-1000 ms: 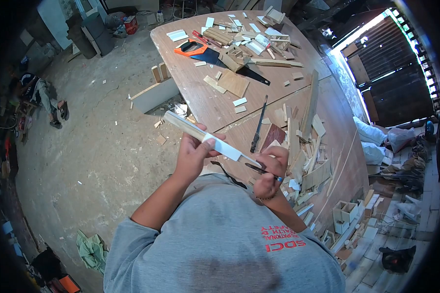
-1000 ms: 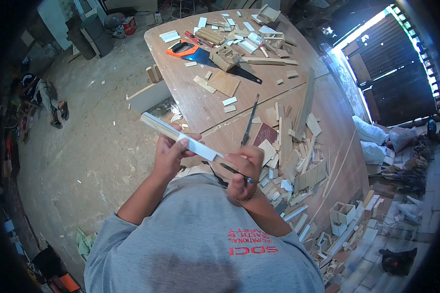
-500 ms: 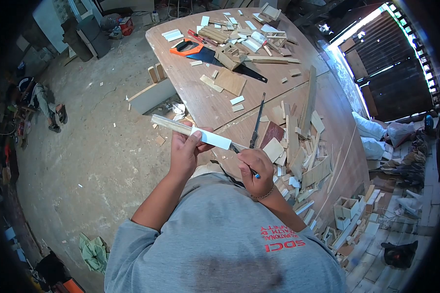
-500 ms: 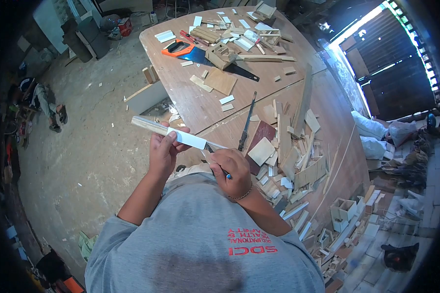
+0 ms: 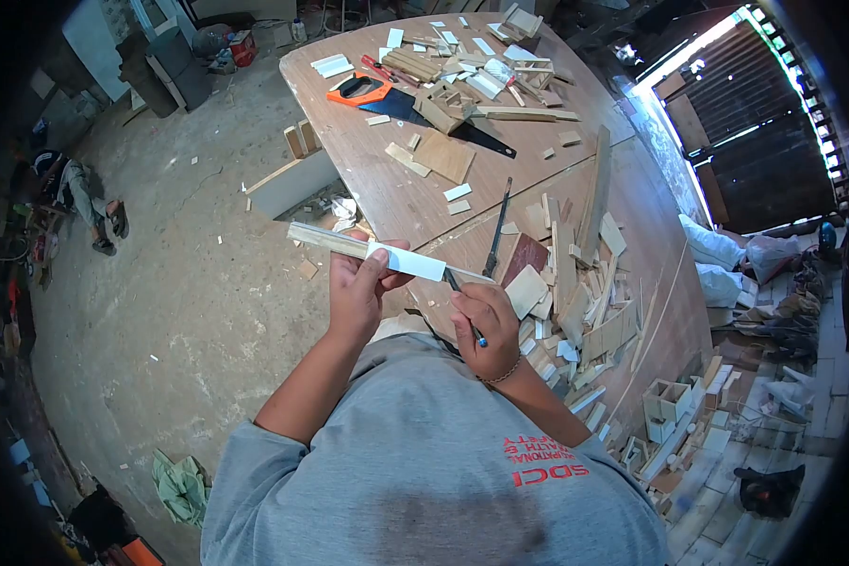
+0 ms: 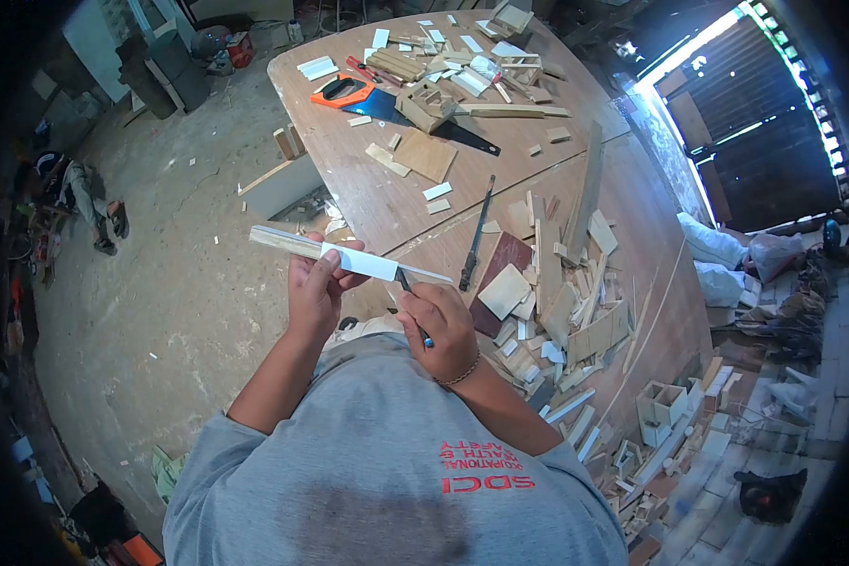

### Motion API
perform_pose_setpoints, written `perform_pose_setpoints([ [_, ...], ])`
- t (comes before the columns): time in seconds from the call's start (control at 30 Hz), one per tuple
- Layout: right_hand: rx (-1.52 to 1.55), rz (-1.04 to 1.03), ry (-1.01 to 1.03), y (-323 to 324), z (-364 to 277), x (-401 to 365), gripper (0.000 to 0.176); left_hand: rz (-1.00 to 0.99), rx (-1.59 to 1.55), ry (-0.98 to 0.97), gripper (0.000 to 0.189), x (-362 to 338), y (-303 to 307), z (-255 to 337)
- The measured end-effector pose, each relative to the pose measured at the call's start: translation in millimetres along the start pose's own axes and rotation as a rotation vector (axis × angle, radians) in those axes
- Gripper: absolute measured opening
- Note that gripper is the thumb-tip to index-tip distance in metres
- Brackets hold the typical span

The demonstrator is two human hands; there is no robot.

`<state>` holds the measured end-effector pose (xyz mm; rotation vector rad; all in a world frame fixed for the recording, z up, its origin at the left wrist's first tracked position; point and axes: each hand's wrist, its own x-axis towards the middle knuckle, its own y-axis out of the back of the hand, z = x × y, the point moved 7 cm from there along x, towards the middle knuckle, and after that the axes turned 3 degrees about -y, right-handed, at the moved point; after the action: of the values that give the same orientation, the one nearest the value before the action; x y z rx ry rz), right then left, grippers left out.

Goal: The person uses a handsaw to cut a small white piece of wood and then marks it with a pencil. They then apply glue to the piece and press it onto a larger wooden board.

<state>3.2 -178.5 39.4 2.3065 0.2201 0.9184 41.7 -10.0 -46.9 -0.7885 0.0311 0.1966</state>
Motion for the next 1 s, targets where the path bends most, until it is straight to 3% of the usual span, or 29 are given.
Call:
perform_pose_setpoints([
  [0.2, -0.083, -0.005, -0.065, -10, 0, -1, 0.023, 0.042, -0.033, 0.014, 0.025, 6, 10, -8],
  [0.27, 0.276, -0.392, -0.015, -41, -9, -12, 0.017, 0.065, -0.056, 0.029, 0.024, 9, 14, -9],
  [0.33, 0.283, -0.274, -0.021, -29, -4, -6, 0.013, -0.003, -0.040, -0.050, 0.024, 12, 5, 1],
  [0.57, 0.217, 0.204, -0.088, 29, 29, 25, 0.008, 0.003, 0.013, -0.034, 0.026, 11, 12, -1],
  [0.63, 0.264, 0.139, -0.150, 23, 36, 27, 0.008, 0.014, 0.044, -0.008, 0.027, 9, 11, -2],
  [0.7, 0.093, -0.037, -0.325, 9, 41, 33, 0.015, -0.011, 0.053, 0.000, 0.027, 8, 11, -8],
  [0.83, -0.049, -0.095, -0.217, -6, 23, 49, 0.033, -0.042, 0.133, 0.027, 0.030, 5, 5, -13],
  [0.9, -0.109, -0.217, -0.225, -16, 25, 47, 0.043, -0.051, 0.147, 0.033, 0.032, 3, 3, -11],
  [1.0, -0.074, -0.171, -0.231, -14, 30, 46, 0.039, -0.069, 0.160, 0.037, 0.035, 5, 1, -10],
])
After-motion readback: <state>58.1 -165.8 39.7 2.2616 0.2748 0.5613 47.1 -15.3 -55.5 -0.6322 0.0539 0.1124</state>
